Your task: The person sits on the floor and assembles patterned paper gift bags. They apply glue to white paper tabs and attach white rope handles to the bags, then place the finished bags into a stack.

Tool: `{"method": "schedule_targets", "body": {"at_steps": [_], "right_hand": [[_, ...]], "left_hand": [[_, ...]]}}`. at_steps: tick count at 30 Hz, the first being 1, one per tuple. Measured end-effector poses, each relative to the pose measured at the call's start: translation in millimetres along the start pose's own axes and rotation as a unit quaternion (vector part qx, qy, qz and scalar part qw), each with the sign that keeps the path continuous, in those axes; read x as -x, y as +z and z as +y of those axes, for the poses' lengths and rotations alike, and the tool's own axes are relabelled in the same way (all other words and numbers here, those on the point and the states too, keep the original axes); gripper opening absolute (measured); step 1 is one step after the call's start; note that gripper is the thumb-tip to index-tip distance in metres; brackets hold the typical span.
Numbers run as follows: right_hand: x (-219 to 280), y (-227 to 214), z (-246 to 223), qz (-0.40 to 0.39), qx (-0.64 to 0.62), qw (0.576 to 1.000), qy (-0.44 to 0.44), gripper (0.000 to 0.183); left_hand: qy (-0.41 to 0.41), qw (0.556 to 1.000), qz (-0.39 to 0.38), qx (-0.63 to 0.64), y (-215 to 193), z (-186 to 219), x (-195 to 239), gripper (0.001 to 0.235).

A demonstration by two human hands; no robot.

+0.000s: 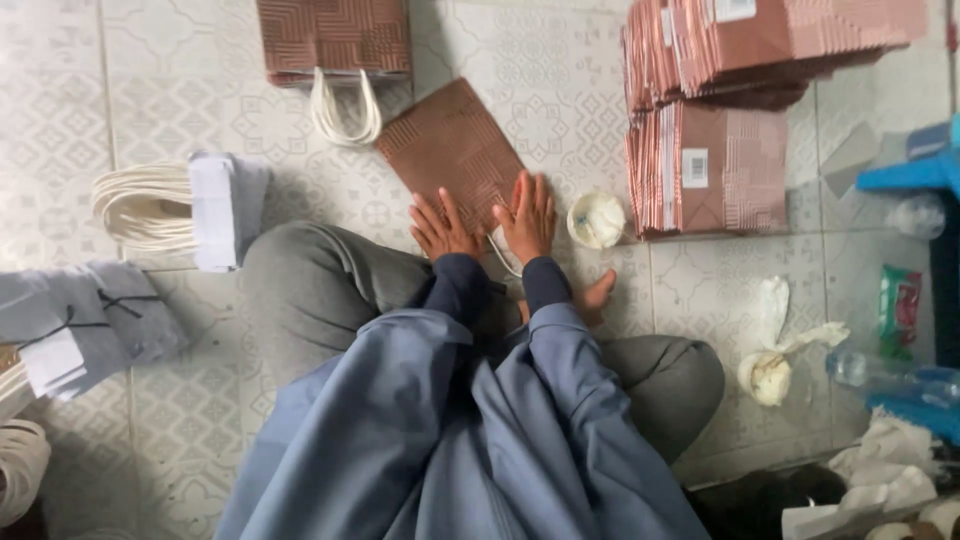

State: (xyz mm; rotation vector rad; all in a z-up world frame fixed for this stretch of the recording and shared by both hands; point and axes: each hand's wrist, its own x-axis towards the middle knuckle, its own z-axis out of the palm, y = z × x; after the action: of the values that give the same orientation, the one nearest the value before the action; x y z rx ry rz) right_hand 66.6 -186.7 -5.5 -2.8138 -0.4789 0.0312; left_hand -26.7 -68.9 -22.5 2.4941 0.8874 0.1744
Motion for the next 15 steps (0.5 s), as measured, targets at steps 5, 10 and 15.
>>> {"method": "schedule_targets", "body": {"at_steps": [5,10,15], "right_hand": [[-8.2,-23.6,-6.5,0.009,-0.010,1.000,-0.004,0.105],[-27.9,-2.9,24.4,-0.032,-0.053,0.993,0.102,0.048],[-37.4,-3.9,59.6,-0.045,-0.225,0.949,0.215,0.042]], "left_hand": [[-0.069,0.959,0.017,0.275,4.9,-18.0,-5.1,0.112],[-0.210,0.841,0.008,0.498,41.9,-41.3,-23.9,0.091],[-0.083,0.855,-0.025,0.512,-90.6,13.3,10.0,0.082]]}}
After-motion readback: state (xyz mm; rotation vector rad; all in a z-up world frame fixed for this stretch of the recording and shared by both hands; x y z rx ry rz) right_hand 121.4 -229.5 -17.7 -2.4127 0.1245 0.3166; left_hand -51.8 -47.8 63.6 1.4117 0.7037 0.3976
